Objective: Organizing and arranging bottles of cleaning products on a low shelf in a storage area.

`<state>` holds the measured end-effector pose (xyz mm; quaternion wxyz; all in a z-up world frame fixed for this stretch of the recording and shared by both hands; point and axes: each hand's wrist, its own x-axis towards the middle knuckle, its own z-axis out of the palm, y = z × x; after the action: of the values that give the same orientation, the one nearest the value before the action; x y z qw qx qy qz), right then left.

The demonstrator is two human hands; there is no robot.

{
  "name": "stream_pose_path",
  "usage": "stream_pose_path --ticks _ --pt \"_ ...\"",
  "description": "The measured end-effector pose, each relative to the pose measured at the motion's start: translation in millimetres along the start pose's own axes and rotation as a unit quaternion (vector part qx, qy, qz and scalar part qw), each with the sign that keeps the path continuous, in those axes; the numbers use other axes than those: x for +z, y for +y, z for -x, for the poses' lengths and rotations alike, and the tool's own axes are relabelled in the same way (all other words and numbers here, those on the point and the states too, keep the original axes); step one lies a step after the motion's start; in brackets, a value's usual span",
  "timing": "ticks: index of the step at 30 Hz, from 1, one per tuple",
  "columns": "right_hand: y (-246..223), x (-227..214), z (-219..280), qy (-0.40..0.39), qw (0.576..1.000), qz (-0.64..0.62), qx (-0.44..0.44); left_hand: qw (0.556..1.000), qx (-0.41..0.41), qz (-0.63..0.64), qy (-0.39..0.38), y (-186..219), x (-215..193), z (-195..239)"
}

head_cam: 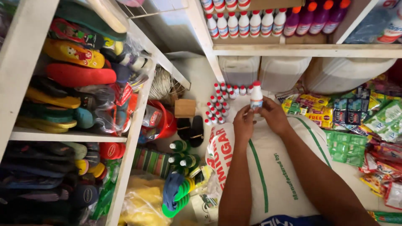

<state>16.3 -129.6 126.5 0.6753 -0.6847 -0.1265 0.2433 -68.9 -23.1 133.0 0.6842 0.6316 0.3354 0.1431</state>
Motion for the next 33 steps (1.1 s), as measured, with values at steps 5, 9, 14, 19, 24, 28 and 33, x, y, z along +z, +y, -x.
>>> stream_pose_path --ticks 5,9,14,19,24,28,33 --pt "1 3 -4 0.043 0.996 -0.04 0.063 0.995 0.002 0.096 -0.026 -25 -1 -23" --pt "8 3 -9 0.044 0.995 -0.067 0.062 0.996 -0.005 0.083 -0.027 -32 -3 -29" --pt "10 1 -9 0.056 0.995 0.004 0.083 0.994 -0.019 0.108 -0.025 -52 -3 -35" --pt "5 6 -7 0.063 0.994 -0.044 0.08 0.992 -0.032 0.12 -0.018 -38 -1 -29" --pt "3 7 -6 0.059 0.993 -0.049 0.088 0.991 -0.039 0.125 -0.012 -39 -1 -28" --pt "-5 10 -5 0.057 0.993 -0.055 0.091 0.992 -0.042 0.116 -0.015 -39 -1 -30" --pt "-10 9 -3 0.055 0.992 -0.057 0.095 0.993 -0.041 0.111 -0.017 -42 -1 -31"
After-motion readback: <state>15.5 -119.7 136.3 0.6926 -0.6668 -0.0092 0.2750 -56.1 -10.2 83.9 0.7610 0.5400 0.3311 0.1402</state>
